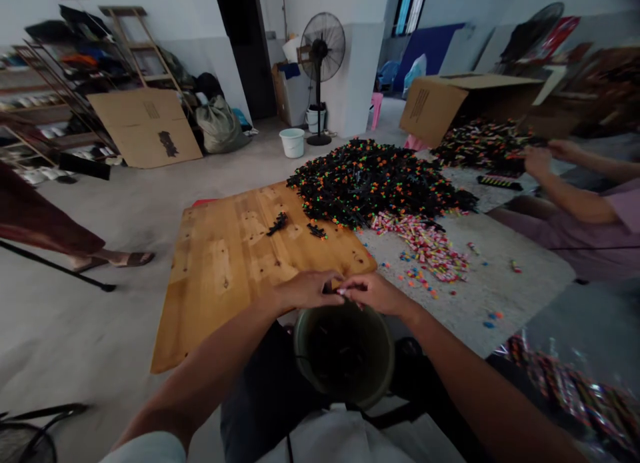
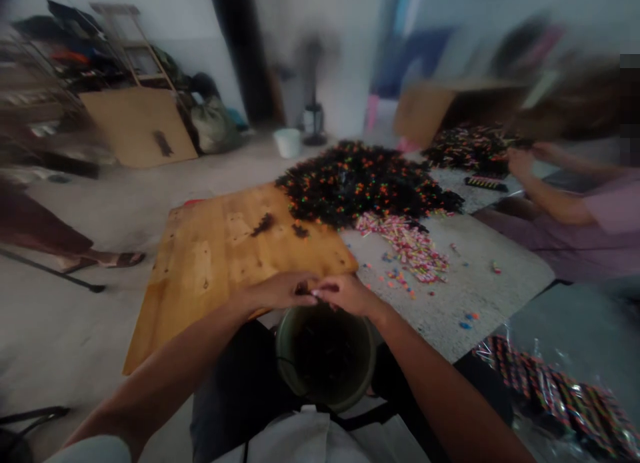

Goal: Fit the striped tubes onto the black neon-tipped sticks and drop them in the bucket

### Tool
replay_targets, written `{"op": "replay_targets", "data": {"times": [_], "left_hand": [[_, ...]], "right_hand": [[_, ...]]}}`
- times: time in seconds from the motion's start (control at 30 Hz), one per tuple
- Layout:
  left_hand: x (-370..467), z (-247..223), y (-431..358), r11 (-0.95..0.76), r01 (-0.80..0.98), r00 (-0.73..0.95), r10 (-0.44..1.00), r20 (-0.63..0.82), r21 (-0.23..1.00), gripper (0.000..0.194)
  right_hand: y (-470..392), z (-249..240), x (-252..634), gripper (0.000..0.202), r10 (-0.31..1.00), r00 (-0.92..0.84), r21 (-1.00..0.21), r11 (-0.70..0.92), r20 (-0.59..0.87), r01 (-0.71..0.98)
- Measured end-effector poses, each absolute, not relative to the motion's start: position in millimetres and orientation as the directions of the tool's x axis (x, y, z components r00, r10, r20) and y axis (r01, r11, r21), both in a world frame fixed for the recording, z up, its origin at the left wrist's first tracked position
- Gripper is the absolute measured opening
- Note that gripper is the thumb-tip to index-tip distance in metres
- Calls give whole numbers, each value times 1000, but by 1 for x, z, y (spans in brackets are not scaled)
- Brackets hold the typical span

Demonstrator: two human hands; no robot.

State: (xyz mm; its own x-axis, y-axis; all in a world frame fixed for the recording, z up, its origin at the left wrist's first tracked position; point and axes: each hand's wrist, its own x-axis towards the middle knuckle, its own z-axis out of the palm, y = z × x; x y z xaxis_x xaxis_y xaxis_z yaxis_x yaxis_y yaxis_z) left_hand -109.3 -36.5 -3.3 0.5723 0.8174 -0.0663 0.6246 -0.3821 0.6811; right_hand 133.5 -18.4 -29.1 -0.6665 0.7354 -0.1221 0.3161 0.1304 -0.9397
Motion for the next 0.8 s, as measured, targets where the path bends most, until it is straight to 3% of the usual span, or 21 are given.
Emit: {"op": "replay_targets", "data": {"times": [0.07,0.13,0.2,0.27,0.37,0.47,0.53,0.7,0.8], "left_hand": [[-118,-16,-22,-359,601,645,745,-169,714,50],[-135,-24,3,-323,630,557,821,-122,706,43],[-160,-29,38,-216,745,299,954,-27,631,34],[-187,-33,76,10,869,-50,996,68,495,32],[-219,-46,127,124,890,-197,973,123,439,40],[-236,-68,149,99,902,-162,980,118,420,47],[-238,-83,146,22,920,-71,991,111,392,46],[-226,-108,104,-153,953,100,974,205,263,44],[-217,-105,76,-241,930,185,959,213,277,40]], "right_hand": [[-24,-49,141,38,686,-696,-930,76,-214,361],[-31,-66,150,39,651,-711,-900,99,-265,425],[-34,-76,159,34,657,-706,-848,192,-263,494],[-28,-79,168,30,725,-653,-783,271,-217,560],[3,-74,184,27,902,-404,-601,241,-150,762],[49,-65,205,31,995,-70,-342,41,-73,939],[79,-61,220,35,998,59,-251,-63,-25,966],[134,-62,240,42,990,142,-144,-141,-2,980],[151,-66,239,37,993,106,-107,-111,-56,988]]}}
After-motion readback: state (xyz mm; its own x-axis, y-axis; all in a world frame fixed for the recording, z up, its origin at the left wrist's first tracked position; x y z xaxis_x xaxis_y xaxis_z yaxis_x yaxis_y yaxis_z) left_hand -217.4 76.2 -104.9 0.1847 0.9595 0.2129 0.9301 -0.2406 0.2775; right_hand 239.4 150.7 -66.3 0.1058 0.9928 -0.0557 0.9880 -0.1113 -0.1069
